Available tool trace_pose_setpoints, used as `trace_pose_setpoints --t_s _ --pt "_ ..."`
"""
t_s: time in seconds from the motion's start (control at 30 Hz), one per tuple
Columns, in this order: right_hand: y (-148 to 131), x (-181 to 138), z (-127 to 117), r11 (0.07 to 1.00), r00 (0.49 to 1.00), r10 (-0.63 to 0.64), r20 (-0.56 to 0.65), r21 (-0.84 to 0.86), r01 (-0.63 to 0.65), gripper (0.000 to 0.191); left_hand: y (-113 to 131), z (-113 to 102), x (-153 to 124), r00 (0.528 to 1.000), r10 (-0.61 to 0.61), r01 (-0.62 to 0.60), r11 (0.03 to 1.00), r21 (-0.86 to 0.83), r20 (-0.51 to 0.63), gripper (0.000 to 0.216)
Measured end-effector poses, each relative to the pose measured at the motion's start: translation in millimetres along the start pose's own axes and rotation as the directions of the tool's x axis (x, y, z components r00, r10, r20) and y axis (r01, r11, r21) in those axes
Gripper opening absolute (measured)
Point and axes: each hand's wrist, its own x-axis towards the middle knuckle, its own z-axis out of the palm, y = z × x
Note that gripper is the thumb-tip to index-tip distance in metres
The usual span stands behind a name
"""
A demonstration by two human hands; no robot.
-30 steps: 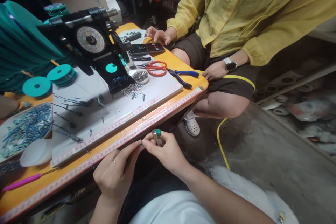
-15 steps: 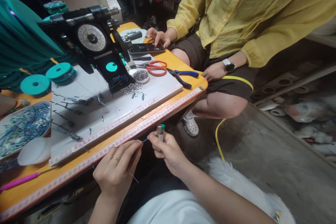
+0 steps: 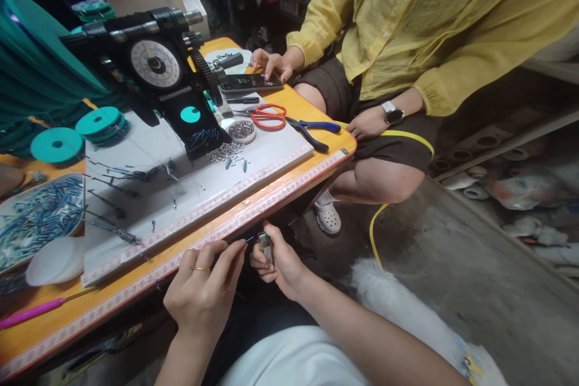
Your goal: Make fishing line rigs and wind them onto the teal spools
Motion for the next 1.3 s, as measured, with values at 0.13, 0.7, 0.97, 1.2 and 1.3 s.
trace_pose_setpoints --t_s 0.13,0.7,0.97,1.2,1.3 --pt "1 2 3 0.999 1.0 0.02 -0.024 0.037 -0.019 0.06 -1 -1 0 1.0 -0.008 0.008 1.0 -0.011 0.002 0.018" --pt "4 -2 6 1.0 0.999 0.028 -0.02 0.009 -0.028 0.062 -5 -2 2 0.999 0.04 -0.039 0.999 -0.023 0.018 0.022" --pt "-25 -38 26 0.633 0.797 -0.599 0.081 -0.561 0.533 0.066 -1 -32 4 0.944 -0.328 0.306 0.836 -0.455 0.033 0.021" --pt "-128 -29 31 -0.52 0.256 -0.833 0.491 -0.852 -0.061 0.033 -8 -54 -6 0.795 -0.591 0.529 0.57 -0.629 0.133 0.01" --pt "-157 -12 28 -0.554 0.228 -0.832 0.506 -0.777 -0.299 0.034 -13 -59 -9 0.77 -0.633 0.521 0.556 -0.647 0.077 0.008"
